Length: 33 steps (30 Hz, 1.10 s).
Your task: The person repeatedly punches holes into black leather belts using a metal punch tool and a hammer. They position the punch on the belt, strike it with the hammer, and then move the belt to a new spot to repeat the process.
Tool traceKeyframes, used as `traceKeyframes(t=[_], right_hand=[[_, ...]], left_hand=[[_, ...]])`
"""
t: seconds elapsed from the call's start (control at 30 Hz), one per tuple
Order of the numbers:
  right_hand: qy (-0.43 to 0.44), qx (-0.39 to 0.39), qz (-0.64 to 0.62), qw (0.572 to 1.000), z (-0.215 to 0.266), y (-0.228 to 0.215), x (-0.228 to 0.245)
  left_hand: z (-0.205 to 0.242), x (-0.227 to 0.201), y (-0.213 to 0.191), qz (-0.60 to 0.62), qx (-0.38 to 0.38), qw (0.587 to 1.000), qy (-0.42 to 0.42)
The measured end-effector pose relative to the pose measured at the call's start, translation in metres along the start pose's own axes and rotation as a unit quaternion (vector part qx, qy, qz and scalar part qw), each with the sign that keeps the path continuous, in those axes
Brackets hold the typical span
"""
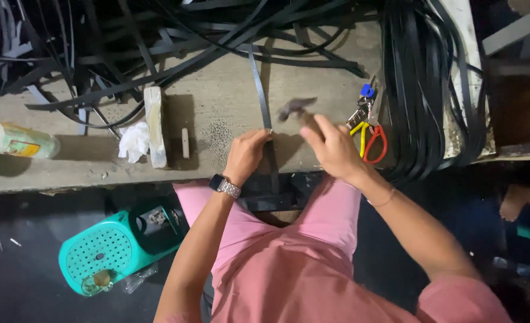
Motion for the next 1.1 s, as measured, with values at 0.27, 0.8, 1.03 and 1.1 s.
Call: traceKeyframes(t=[0.27, 0.8, 1.03, 1.1], right_hand=[[0.002, -0.115, 0.226, 0.967, -0.026, 0.021, -0.035], [-0.077, 0.112, 0.107, 0.985, -0.011, 0.098, -0.006], [-0.074, 0.105, 0.103, 0.986, -0.009, 0.095, -0.005], [-0.077, 0.106, 0.100, 0.986, -0.012, 0.095, -0.004]], left_hand=[[-0.005, 0.001, -0.008, 0.030, -0.004, 0.999, -0.031], [-0.013, 0.020, -0.027, 0.171, -0.135, 0.963, -0.157], [-0.016, 0.008, -0.030, 0.180, -0.112, 0.967, -0.138], [-0.019, 0.004, -0.033, 0.180, -0.112, 0.969, -0.124]])
Point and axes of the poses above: each hand's wrist, its own z-axis away from the middle knuckle, its own y-axis out of the palm, x = y × z, the point moved 9 cm from there along -z, towards the middle knuckle, and after that the axes turned 1 degree about y, right-handed, at the moved point
